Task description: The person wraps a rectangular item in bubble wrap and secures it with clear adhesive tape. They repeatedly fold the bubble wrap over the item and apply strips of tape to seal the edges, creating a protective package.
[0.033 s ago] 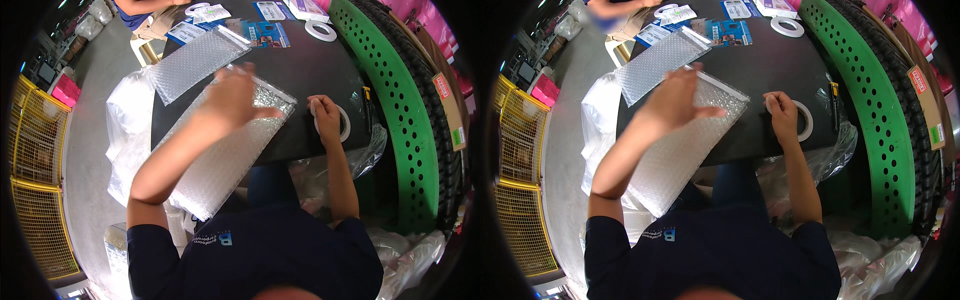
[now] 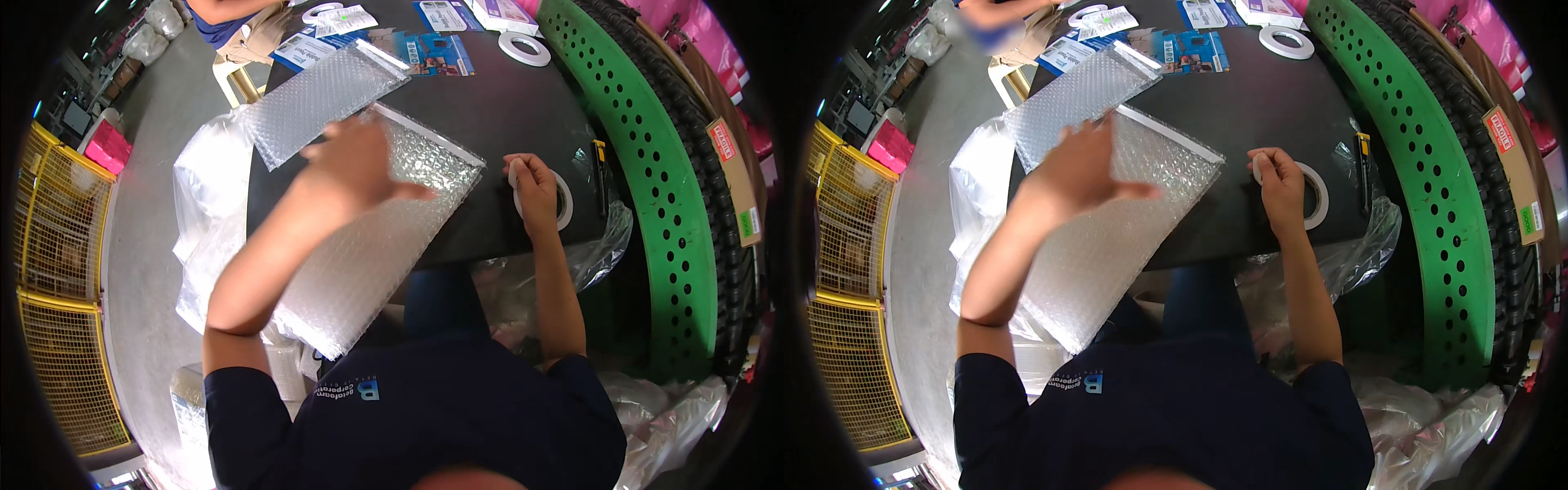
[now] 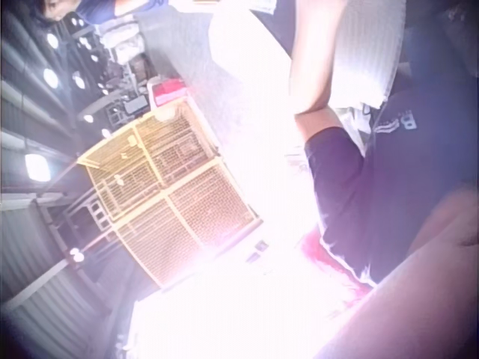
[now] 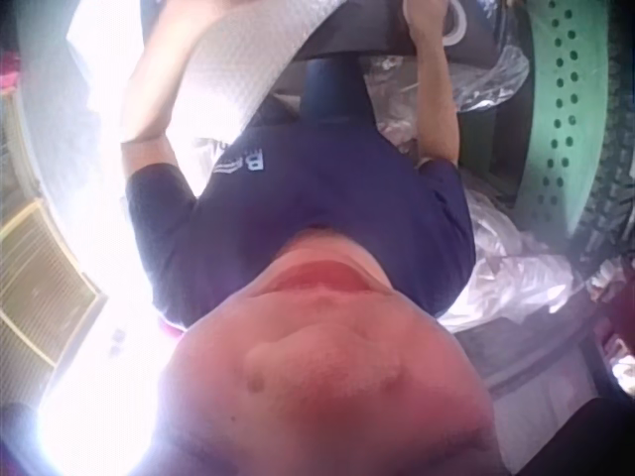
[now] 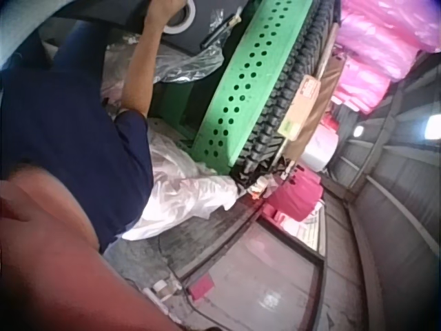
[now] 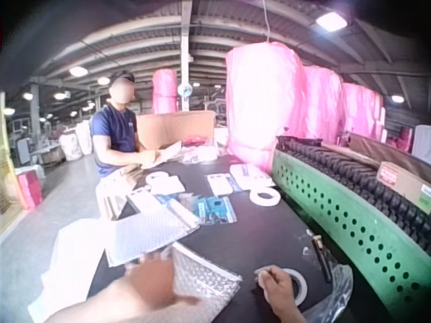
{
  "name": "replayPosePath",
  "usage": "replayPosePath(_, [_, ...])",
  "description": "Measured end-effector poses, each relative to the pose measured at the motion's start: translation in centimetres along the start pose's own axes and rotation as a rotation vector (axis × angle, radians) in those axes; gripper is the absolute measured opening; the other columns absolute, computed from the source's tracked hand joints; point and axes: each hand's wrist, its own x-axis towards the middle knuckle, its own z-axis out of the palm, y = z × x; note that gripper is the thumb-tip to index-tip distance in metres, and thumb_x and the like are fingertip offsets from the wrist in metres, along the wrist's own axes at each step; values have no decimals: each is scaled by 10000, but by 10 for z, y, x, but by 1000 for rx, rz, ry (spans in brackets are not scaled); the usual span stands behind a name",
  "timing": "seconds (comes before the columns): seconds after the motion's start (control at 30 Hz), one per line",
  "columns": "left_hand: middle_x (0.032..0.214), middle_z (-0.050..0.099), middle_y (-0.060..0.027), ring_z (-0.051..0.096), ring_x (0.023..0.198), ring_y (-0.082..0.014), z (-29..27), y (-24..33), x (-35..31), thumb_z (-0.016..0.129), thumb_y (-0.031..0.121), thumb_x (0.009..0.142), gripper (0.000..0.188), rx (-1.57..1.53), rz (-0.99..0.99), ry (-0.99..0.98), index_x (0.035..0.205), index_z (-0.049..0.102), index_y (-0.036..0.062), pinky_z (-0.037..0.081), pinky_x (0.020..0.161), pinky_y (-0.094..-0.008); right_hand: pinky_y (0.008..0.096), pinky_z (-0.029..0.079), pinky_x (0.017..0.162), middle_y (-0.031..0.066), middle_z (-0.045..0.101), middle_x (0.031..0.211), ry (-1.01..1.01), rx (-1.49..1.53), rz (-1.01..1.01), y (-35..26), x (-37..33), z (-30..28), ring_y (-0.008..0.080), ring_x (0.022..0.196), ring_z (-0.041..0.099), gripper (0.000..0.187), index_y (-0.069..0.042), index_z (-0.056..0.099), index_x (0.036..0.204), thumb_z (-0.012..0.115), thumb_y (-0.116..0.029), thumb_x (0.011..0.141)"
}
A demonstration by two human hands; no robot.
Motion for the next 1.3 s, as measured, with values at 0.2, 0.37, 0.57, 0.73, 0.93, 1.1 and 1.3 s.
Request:
replayPosePath(0.2, [1171,485,-369,529,1121,-443,27,-47,-29,773,658,499,1286,-56,-172,-127,1342,271,-174,442,949,-427,207,401,782,10,607,907,-69,27,-126,-7,-5,5,75,844,545,151,-33,638,993,508,-59,922])
replayPosePath(0.37, [1077,503,-335,562,1018,-469,36,-48,-36,710,716,512,1275,-65,-103,12,1304,299,-195,504,857,-435,216,399,774,36,618,925,-273,-128,-380,1,-3,4,84,835,533,219,-29,645,995,521,48,831])
replayPosePath(0.57, [1140,465,-337,521,1076,-487,38,-49,-34,740,676,515,1237,-110,-103,-24,1327,305,-149,501,853,-481,236,402,752,41,611,929,-349,-201,-369,-11,-4,6,107,811,509,251,-37,643,970,531,84,781])
replayPosePath(0.73, [1197,424,-319,466,1152,-473,35,-40,-34,777,627,498,1226,-79,-144,-2,1348,296,-115,498,841,-542,236,394,760,40,595,946,-359,-126,-359,-12,-2,2,114,811,497,277,-42,639,972,534,94,755])
replayPosePath(0.93, [1204,412,-312,443,1190,-447,33,-33,-35,770,612,479,1222,-52,-184,-2,1359,304,-95,449,931,-500,245,398,766,52,579,966,-352,-207,-370,-17,-4,6,129,803,495,287,-48,630,940,537,101,713])
replayPosePath(1.1, [1203,394,-246,424,1192,-404,30,-30,-37,817,544,454,1219,-71,-145,167,1370,273,-47,432,960,-472,256,397,718,56,567,946,-403,-625,-329,-22,-5,12,157,751,501,313,-91,579,937,537,59,666])
replayPosePath(1.3, [1231,395,-209,425,1196,-373,36,-36,-37,884,438,432,1215,-194,-47,332,1368,242,6,425,951,-485,255,397,674,54,546,951,-410,-546,-96,-14,1,9,133,779,517,347,-119,500,1002,491,54,701])
